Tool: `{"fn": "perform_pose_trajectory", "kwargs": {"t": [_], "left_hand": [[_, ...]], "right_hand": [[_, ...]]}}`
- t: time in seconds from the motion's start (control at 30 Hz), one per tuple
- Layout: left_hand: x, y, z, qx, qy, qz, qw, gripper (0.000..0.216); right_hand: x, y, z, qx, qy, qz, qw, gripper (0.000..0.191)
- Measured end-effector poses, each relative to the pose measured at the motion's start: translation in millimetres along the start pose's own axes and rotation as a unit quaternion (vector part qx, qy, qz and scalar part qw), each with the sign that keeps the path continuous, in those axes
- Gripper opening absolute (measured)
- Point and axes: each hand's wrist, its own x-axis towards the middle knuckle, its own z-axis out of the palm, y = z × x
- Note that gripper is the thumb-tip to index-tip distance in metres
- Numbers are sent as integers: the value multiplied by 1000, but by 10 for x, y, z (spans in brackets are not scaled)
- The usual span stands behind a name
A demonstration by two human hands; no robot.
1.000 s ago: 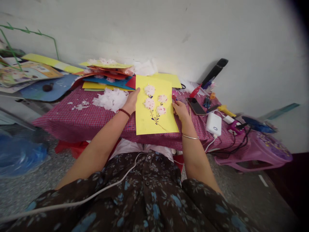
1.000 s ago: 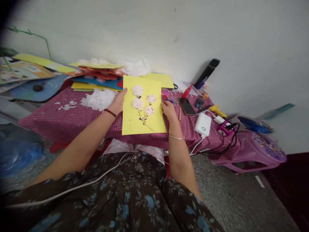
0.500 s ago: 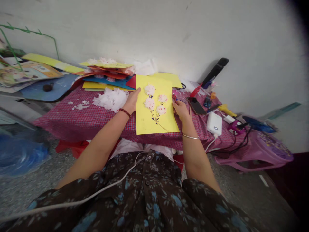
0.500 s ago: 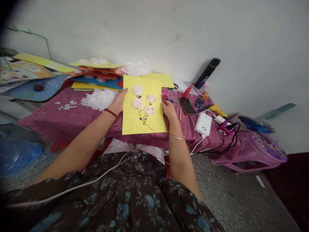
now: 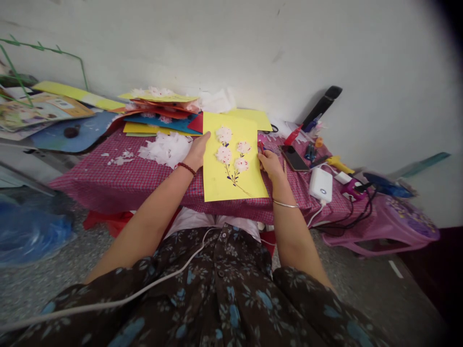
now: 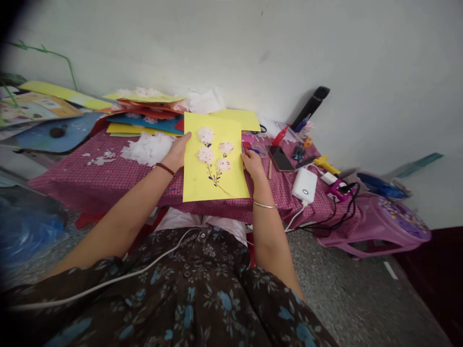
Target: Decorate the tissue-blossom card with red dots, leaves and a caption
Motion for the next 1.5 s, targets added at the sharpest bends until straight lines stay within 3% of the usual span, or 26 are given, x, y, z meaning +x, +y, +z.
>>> {"fn": "perform_pose_trajectory", "kwargs": {"t": [1.5], "left_hand": [[11, -8, -5, 14, 0, 5, 1000, 23]], "right_hand": [[-6, 21, 3, -12, 1, -7, 1000, 15]]}}
